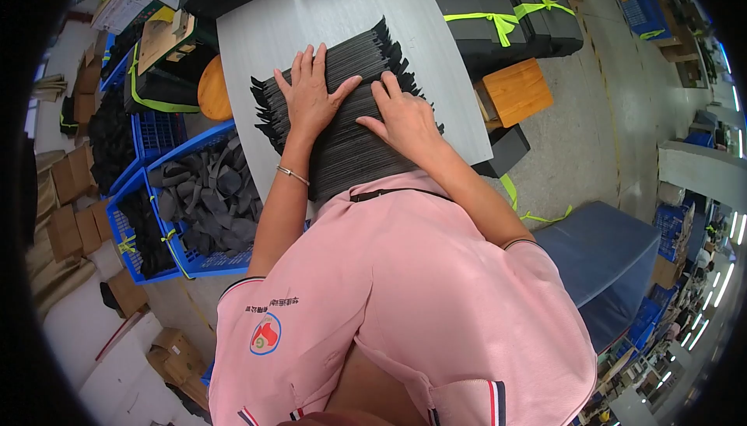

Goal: The person is counting and stacking black accordion-like protective covers on a workbench.

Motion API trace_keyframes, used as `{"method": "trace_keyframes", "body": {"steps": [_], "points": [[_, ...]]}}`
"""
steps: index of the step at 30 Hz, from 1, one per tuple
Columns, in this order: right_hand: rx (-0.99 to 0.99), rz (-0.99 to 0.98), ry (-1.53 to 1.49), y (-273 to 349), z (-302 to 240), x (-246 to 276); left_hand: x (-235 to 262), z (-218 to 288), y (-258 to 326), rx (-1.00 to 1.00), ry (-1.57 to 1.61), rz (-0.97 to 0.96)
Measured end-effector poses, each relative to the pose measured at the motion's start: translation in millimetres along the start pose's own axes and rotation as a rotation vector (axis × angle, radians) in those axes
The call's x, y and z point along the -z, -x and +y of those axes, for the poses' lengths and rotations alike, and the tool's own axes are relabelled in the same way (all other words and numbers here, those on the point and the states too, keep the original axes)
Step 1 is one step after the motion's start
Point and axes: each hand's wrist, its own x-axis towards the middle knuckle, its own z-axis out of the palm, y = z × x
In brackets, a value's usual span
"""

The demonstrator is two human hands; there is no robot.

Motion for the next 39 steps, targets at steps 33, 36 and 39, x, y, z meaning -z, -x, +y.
{"method": "trace_keyframes", "body": {"steps": [33, 36, 39], "points": [[-0.008, 0.041, 0.070, -16, 1, -7, -1, -2, -5, 0.001, 0.042, 0.027], [0.021, 0.105, 0.069, -16, 5, -11, -3, -4, -11, -0.012, 0.045, 0.054], [0.016, 0.115, 0.038, -12, 0, -5, 3, -4, -12, -0.020, 0.050, 0.066]]}}
